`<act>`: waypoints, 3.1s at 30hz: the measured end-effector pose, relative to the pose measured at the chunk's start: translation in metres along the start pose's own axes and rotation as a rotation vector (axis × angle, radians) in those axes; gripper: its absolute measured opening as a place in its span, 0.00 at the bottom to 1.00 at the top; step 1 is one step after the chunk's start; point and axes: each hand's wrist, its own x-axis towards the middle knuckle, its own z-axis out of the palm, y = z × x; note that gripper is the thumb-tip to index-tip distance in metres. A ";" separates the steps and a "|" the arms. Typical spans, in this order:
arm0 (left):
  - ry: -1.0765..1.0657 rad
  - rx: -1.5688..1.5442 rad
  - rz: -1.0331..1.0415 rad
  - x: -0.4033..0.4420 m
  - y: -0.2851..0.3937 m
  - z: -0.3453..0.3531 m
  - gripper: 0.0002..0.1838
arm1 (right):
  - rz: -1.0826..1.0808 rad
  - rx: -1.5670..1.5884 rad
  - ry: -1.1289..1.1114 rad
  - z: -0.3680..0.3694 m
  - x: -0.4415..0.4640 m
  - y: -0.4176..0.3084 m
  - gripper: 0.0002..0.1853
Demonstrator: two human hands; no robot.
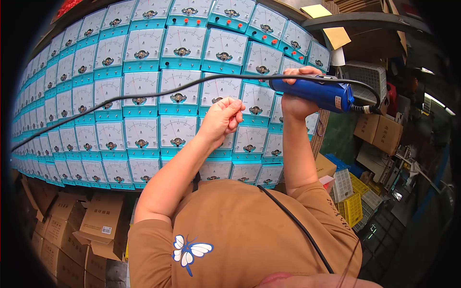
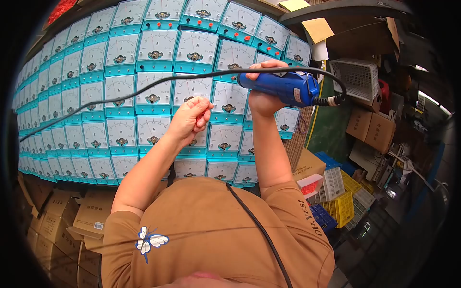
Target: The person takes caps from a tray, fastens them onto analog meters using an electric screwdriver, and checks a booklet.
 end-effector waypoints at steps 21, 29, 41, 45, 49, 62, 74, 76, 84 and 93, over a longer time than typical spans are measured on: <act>0.057 -0.085 0.035 -0.001 0.010 0.002 0.11 | 0.213 0.426 -0.069 0.007 0.012 -0.038 0.22; -0.023 -0.006 0.098 -0.014 0.027 0.006 0.11 | 0.329 0.506 -0.102 0.044 -0.010 -0.031 0.24; 0.025 -0.035 0.105 -0.021 0.031 -0.030 0.10 | 0.070 0.107 -0.103 0.051 0.007 0.037 0.31; 0.042 -0.021 0.098 -0.020 0.032 -0.026 0.10 | 0.042 0.015 -0.212 0.064 0.004 0.040 0.31; 0.048 -0.020 0.108 -0.019 0.034 -0.024 0.11 | 0.155 -0.066 -0.253 0.077 -0.008 0.040 0.32; -0.088 -0.186 0.141 -0.032 0.046 -0.026 0.11 | 0.361 0.527 -0.247 0.072 0.008 -0.015 0.24; 0.058 -0.159 0.025 -0.030 0.053 -0.033 0.12 | 0.052 0.176 -0.171 0.079 0.013 0.019 0.29; 0.042 -0.127 0.051 -0.033 0.052 -0.031 0.11 | 0.045 0.117 -0.188 0.079 0.018 0.031 0.30; 0.059 0.019 0.109 -0.033 0.046 -0.037 0.07 | 0.100 0.093 -0.242 0.085 0.010 0.057 0.28; 0.003 -0.028 0.135 -0.031 0.049 -0.038 0.08 | 0.070 0.050 -0.187 0.103 -0.001 0.060 0.33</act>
